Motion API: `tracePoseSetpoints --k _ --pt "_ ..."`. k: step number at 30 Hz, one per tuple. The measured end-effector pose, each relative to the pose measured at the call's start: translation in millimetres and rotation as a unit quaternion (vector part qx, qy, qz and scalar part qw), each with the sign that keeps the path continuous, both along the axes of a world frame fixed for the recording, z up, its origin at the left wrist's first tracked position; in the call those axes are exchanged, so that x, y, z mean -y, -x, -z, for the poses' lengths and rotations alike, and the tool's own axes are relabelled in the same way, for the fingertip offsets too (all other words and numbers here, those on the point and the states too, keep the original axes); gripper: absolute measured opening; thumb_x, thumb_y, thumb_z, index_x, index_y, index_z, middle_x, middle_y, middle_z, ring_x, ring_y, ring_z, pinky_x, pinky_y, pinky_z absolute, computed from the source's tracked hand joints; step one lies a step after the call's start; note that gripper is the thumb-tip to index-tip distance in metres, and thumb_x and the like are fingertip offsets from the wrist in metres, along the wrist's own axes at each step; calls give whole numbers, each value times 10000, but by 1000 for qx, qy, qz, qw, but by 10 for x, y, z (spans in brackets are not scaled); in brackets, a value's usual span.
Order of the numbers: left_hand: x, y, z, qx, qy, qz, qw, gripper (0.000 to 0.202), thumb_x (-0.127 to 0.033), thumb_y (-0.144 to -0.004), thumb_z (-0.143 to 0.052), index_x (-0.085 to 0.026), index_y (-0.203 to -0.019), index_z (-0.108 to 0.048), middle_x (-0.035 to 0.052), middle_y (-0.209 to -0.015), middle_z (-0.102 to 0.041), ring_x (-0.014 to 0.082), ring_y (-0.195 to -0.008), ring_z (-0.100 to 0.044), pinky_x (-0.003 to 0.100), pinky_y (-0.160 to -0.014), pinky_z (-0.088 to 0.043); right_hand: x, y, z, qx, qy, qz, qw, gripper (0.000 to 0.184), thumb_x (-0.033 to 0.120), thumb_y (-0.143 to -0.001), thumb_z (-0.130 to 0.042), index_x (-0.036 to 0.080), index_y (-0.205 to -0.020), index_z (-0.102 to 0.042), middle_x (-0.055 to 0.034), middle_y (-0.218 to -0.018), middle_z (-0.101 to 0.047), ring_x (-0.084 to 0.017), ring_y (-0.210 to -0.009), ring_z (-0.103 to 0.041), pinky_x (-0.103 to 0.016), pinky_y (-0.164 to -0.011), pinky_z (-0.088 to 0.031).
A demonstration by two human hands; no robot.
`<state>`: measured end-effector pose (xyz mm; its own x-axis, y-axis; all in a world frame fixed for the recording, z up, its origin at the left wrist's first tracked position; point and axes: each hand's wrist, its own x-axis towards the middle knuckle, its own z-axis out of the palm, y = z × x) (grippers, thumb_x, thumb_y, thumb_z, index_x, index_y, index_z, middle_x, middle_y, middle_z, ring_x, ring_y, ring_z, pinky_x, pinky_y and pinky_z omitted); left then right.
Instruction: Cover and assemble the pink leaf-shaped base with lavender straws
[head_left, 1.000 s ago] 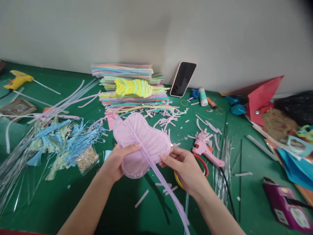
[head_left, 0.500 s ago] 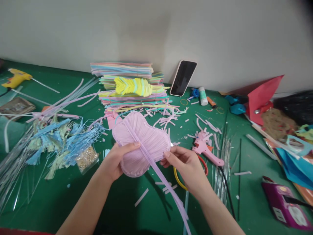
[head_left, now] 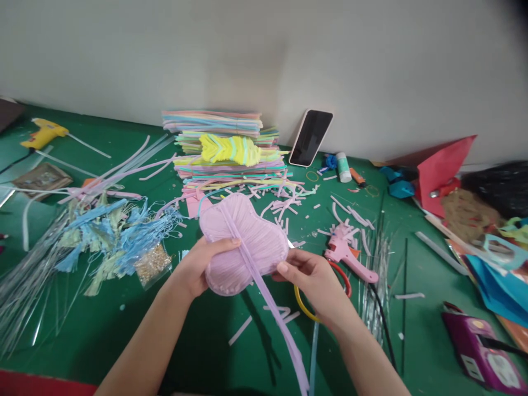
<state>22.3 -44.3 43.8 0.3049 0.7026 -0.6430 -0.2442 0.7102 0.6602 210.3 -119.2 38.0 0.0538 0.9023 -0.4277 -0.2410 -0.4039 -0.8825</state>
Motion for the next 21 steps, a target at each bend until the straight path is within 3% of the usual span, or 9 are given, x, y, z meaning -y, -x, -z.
tracePoseSetpoints --k 3,7,11,16,21 --pt "19 -55 10 13 2 29 1000 491 -174 -599 -838 -130 -1062 -682 122 -1073 -733 308 -996 -684 347 -786 -583 26 -23 45 -34 3 45 998 309 430 -665 -805 180 -836 -742 -18 -774 -730 -107 -642 -641 -195 -569 -544" --pt "38 -84 68 54 -30 18 998 349 -323 -706 -789 -141 -991 -702 87 -961 -747 253 -931 -694 328 -769 -586 76 -47 111 -43 -4 149 988 280 399 -635 -833 188 -793 -740 14 -716 -710 -85 -586 -618 -174 -534 -549" --pt "38 -26 95 43 -73 125 989 288 -383 -754 -753 -121 -869 -718 69 -782 -739 201 -725 -707 332 -728 -605 115 -101 178 -45 -11 239 970 262 384 -638 -838 205 -797 -731 35 -736 -712 -81 -628 -645 -176 -603 -578" --pt "42 1 84 -17 -131 148 980 296 -354 -758 -762 -112 -927 -739 81 -862 -756 171 -748 -711 275 -788 -588 133 -137 190 -58 -27 243 968 277 421 -658 -819 200 -798 -728 13 -760 -728 -102 -660 -669 -199 -625 -585" --pt "27 -14 99 -35 -130 146 980 306 -381 -767 -750 -119 -925 -747 76 -850 -759 170 -766 -709 266 -781 -585 116 -146 161 -60 -53 239 968 364 546 -743 -708 191 -818 -731 -27 -790 -741 -135 -682 -683 -229 -602 -581"
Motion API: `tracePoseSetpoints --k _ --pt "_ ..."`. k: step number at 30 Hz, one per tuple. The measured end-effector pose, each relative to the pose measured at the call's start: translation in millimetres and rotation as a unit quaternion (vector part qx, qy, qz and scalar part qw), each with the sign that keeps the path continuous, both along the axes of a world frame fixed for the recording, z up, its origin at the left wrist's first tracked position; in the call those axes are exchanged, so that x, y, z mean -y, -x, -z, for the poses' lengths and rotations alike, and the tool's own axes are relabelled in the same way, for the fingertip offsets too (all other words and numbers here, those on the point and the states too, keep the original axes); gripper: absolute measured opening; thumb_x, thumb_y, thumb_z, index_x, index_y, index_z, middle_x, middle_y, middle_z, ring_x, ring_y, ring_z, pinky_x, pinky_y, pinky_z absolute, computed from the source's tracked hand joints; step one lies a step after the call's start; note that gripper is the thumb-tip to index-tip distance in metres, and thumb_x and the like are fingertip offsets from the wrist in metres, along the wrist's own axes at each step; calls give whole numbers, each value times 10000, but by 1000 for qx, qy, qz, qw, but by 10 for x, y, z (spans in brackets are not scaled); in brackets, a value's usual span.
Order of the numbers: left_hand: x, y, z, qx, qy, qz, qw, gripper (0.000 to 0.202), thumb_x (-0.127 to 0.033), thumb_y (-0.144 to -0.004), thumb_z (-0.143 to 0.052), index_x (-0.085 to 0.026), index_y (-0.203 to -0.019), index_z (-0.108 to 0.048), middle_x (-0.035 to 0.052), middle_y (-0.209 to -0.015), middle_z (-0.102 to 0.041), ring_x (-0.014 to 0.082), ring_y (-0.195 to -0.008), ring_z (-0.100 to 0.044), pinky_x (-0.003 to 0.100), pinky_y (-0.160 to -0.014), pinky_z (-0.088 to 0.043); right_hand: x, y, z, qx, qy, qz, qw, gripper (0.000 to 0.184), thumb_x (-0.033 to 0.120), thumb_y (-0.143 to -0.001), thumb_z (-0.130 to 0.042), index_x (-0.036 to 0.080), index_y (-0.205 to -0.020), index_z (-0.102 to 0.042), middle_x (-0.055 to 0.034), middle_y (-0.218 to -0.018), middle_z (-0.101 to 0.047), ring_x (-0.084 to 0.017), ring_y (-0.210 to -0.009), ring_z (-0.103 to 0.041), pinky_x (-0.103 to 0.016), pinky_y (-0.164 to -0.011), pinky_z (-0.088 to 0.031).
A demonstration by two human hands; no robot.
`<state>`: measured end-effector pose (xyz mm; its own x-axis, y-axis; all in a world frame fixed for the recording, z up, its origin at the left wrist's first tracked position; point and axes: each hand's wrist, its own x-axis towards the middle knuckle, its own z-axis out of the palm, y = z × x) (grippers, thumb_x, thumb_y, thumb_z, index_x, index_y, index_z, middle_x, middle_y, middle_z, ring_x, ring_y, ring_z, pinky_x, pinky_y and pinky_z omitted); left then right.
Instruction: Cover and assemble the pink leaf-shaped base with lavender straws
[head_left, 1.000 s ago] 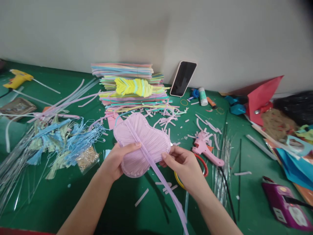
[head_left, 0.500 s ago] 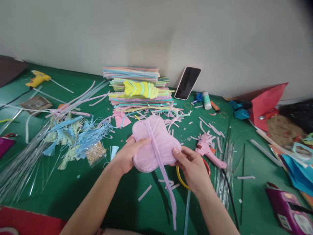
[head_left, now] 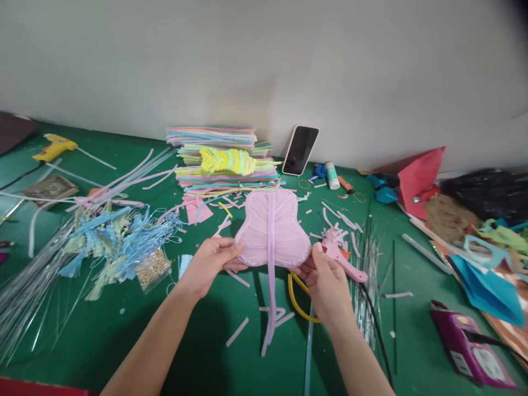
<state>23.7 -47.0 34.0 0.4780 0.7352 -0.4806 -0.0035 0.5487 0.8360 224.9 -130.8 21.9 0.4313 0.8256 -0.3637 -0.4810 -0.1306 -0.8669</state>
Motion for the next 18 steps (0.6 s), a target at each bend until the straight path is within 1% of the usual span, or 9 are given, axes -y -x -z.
tracePoseSetpoints --k 3,5,7,9,11,14,16,18 --pt "5 -3 2 -6 0 0 1000 307 -388 -763 -753 -120 -912 -744 74 -846 -759 171 -773 -708 271 -794 -578 -14 -4 9 37 -6 -9 999 307 485 -750 -728 193 -846 -724 -21 -811 -741 -134 -688 -680 -234 -623 -579" --pt "10 1 -3 -5 -4 -5 1000 338 -418 -780 -730 -112 -922 -739 83 -849 -757 177 -769 -707 287 -797 -576 -27 -4 18 53 -8 -4 999 300 474 -756 -724 194 -865 -720 -18 -808 -738 -131 -675 -673 -231 -608 -571" --pt "9 8 -11 -3 -14 -18 1000 400 -463 -809 -684 -105 -981 -727 98 -865 -753 190 -762 -707 313 -782 -576 -42 -5 25 41 -12 2 999 293 473 -751 -728 199 -855 -718 -17 -804 -735 -129 -670 -669 -222 -584 -562" --pt "-4 16 -21 0 -27 -37 999 459 -492 -830 -646 -111 -1082 -695 107 -881 -751 206 -756 -707 335 -750 -575 -55 -7 29 15 -14 8 1000 282 464 -739 -740 207 -854 -719 -17 -827 -736 -127 -688 -672 -211 -574 -554" --pt "-22 19 -30 3 -38 -54 998 482 -477 -817 -668 -123 -1144 -666 107 -890 -749 213 -757 -706 335 -731 -568 -63 -4 32 -7 -14 16 1000 266 449 -727 -754 211 -842 -720 -18 -852 -739 -126 -698 -673 -204 -563 -548" --pt "-36 6 -33 -5 -43 -65 997 438 -408 -750 -754 -137 -1089 -692 85 -890 -746 194 -754 -688 284 -699 -554 -65 22 33 -34 -19 22 999 232 418 -710 -774 205 -781 -713 -11 -807 -735 -119 -645 -657 -192 -504 -521" --pt "-31 -10 -24 -9 -53 -61 997 373 -369 -724 -779 -150 -1020 -719 57 -855 -741 169 -705 -662 248 -640 -539 -63 48 32 -47 -23 4 999 230 413 -703 -780 203 -761 -711 -6 -771 -732 -119 -620 -651 -193 -488 -515" --pt "-20 -20 -7 -14 -63 -61 996 319 -355 -724 -776 -153 -969 -735 35 -787 -725 155 -643 -632 238 -582 -523 -59 70 29 -51 -18 -27 998 250 440 -725 -759 201 -785 -718 -14 -787 -740 -131 -637 -664 -216 -518 -539"
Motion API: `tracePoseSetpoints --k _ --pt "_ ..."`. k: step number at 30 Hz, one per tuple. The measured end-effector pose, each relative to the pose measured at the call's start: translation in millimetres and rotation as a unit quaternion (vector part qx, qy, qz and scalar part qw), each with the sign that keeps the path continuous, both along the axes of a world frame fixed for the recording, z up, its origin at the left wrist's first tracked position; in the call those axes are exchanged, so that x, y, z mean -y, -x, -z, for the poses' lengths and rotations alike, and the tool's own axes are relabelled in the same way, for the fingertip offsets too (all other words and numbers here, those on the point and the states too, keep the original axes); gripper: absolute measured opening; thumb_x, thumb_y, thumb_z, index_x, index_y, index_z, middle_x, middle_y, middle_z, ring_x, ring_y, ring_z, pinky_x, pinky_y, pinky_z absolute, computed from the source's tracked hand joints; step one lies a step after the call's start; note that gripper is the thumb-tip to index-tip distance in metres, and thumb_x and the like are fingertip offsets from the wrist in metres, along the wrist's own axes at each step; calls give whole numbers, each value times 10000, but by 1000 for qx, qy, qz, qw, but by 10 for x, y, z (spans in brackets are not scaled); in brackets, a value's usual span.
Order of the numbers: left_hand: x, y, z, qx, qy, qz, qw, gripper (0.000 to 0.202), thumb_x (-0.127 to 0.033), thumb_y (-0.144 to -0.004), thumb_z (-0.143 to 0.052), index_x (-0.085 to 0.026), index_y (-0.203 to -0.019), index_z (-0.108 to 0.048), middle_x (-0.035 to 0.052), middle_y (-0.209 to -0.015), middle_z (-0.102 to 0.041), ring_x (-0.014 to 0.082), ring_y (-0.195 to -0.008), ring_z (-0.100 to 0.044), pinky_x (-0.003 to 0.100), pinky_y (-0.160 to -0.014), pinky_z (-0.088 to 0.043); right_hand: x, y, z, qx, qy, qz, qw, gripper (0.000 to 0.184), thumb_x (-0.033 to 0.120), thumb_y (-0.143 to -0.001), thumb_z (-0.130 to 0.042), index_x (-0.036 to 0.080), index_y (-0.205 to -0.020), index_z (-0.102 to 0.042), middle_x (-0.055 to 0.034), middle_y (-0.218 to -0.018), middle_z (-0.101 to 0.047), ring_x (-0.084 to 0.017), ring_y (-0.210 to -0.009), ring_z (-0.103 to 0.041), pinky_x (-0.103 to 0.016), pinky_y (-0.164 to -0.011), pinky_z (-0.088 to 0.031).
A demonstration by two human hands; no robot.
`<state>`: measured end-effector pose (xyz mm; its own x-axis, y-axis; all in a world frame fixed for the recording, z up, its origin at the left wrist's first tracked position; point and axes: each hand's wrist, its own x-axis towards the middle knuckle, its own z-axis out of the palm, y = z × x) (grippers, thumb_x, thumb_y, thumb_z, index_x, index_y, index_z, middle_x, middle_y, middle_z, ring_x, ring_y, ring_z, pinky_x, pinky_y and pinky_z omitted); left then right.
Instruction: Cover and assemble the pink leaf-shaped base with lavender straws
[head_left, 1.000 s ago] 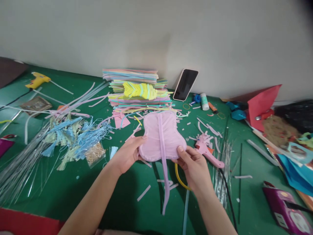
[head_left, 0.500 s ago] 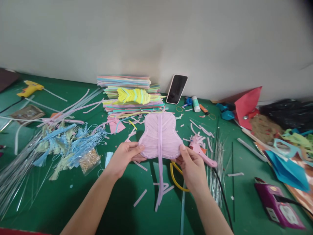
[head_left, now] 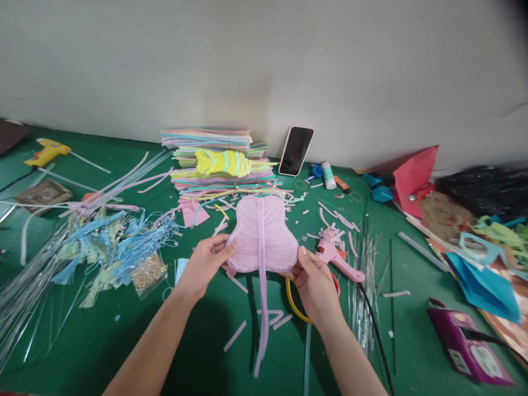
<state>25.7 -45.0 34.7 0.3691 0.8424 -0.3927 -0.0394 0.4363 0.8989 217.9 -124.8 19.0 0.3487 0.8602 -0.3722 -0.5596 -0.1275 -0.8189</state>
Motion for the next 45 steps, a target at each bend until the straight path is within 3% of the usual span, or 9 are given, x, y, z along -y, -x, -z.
tracePoseSetpoints --k 6,13,17,21,24,27,32,36,45 --pt "4 17 41 -11 -2 -22 1000 327 -373 -724 -768 -135 -945 -736 20 -665 -676 167 -561 -597 281 -527 -525 -4 9 -16 10 11 -36 999 357 535 -785 -668 186 -835 -723 -49 -829 -751 -182 -712 -699 -297 -609 -587" --pt "-1 30 5 -5 1 -12 1000 365 -403 -713 -774 -149 -970 -728 29 -726 -676 157 -606 -599 246 -539 -512 6 11 -30 81 4 -67 994 335 484 -761 -716 184 -909 -717 -31 -813 -731 -176 -757 -683 -281 -642 -587" --pt "11 23 -6 8 31 8 999 401 -410 -744 -752 -152 -1049 -714 63 -877 -730 189 -750 -660 257 -665 -534 20 25 -15 87 6 -85 993 346 494 -777 -695 189 -940 -712 -23 -832 -724 -165 -757 -672 -283 -649 -587" --pt "25 5 1 68 77 5 995 489 -324 -667 -825 -137 -1098 -692 112 -1029 -741 251 -909 -691 332 -839 -538 18 68 -15 65 3 -103 993 349 527 -790 -665 195 -890 -711 -27 -811 -725 -175 -760 -677 -288 -648 -582" --pt "24 5 3 78 84 -16 993 534 -277 -645 -842 -128 -1130 -674 123 -1057 -738 265 -929 -698 363 -884 -535 -2 106 -58 45 5 -87 995 405 587 -788 -630 198 -872 -706 -34 -769 -727 -190 -732 -690 -306 -632 -580" --pt "17 12 8 84 82 -31 993 509 -274 -680 -824 -132 -1142 -665 119 -1068 -737 257 -943 -699 362 -900 -535 -21 118 -115 105 16 -49 993 419 602 -770 -637 197 -863 -695 -40 -759 -724 -193 -694 -688 -325 -625 -584" --pt "22 -12 13 92 83 -59 991 450 -277 -690 -818 -130 -1093 -683 116 -1059 -740 262 -963 -699 359 -912 -540 -13 110 -137 299 7 38 953 289 475 -767 -696 223 -906 -670 -55 -836 -718 -197 -752 -678 -351 -716 -585" --pt "56 -46 -2 95 103 -65 988 517 -255 -683 -820 -139 -1158 -650 123 -1087 -732 277 -1008 -686 365 -917 -544 -34 129 -136 413 1 47 910 283 431 -754 -719 222 -937 -663 -57 -869 -691 -186 -757 -640 -325 -689 -560" --pt "126 4 -22 104 136 -49 984 630 -282 -608 -838 -142 -1195 -654 135 -1109 -725 367 -1118 -623 402 -919 -539 -81 110 -179 495 -29 4 868 205 397 -807 -676 229 -922 -688 -26 -803 -692 -161 -692 -629 -303 -667 -549"
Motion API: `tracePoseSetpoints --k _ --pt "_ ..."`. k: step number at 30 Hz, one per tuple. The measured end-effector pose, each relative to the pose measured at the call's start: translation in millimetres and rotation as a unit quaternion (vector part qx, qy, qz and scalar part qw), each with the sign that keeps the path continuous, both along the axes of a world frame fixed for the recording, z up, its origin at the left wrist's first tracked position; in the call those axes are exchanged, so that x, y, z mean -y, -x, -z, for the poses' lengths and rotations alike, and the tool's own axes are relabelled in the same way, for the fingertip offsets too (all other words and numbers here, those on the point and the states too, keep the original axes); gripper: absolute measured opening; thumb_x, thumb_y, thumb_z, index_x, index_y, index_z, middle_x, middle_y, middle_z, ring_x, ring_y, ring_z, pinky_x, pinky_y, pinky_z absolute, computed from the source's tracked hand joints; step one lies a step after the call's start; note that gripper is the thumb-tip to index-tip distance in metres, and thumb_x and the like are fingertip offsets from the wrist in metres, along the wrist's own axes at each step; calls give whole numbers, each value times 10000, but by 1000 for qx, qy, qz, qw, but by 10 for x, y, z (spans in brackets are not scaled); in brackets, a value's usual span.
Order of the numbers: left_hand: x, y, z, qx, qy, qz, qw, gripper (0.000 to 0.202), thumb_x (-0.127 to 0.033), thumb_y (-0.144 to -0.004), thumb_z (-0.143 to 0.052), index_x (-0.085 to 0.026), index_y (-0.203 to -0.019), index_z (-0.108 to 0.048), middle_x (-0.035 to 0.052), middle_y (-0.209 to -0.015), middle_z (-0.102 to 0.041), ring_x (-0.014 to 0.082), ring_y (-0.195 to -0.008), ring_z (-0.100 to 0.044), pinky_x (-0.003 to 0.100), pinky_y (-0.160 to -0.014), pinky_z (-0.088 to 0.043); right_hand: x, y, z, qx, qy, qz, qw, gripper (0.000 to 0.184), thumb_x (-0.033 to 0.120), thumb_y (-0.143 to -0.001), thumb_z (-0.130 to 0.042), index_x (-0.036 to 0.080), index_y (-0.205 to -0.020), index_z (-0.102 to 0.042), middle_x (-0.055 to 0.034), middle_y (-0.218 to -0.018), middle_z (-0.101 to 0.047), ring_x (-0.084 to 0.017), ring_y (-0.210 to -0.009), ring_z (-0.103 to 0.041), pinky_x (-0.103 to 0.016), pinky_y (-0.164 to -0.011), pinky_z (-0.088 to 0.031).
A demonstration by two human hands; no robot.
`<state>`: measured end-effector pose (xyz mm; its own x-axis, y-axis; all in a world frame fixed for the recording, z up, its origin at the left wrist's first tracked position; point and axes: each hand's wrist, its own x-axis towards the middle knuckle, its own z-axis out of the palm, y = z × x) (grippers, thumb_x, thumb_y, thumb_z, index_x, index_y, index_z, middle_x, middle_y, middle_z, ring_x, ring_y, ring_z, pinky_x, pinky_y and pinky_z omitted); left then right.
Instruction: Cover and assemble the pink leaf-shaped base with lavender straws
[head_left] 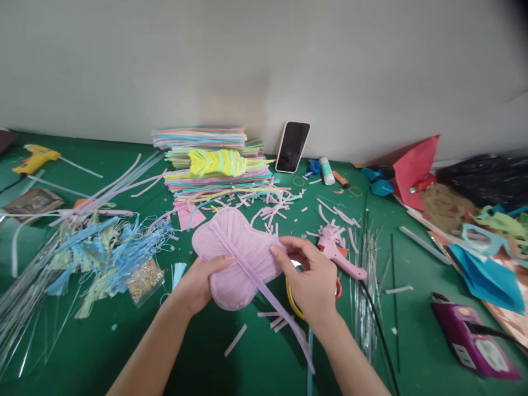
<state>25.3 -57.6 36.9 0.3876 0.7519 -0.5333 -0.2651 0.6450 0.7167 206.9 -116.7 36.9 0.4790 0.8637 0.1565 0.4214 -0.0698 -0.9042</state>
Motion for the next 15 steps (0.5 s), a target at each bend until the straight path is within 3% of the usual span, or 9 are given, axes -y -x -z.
tracePoseSetpoints --k 4,9,13,15 --pt "-5 22 -10 -12 30 9 999 662 -290 -594 -846 -149 -1210 -650 128 -1072 -738 369 -1101 -633 410 -910 -543 -8 -40 9 111 -33 -29 993 184 344 -860 -618 244 -992 -698 -25 -809 -716 -163 -673 -656 -303 -677 -553" --pt "-10 27 -10 -19 11 9 1000 664 -310 -598 -847 -154 -1213 -651 119 -1043 -747 365 -1113 -627 392 -916 -538 -32 -81 54 212 -68 -54 973 246 291 -885 -591 228 -1103 -688 -50 -808 -728 -172 -673 -666 -296 -678 -548" --pt "10 41 47 -2 7 12 1000 680 -352 -594 -847 -142 -1210 -650 125 -1070 -739 370 -1162 -594 389 -953 -513 -49 -93 78 301 -89 -62 947 243 243 -911 -556 200 -1123 -668 -65 -827 -732 -168 -690 -671 -281 -672 -544" --pt "10 46 71 29 10 -1 1000 677 -448 -635 -810 -148 -1219 -643 123 -1108 -727 367 -1205 -562 398 -996 -478 -63 -97 84 352 -118 -65 926 231 208 -920 -542 171 -1121 -650 -64 -797 -727 -155 -654 -662 -266 -637 -537"
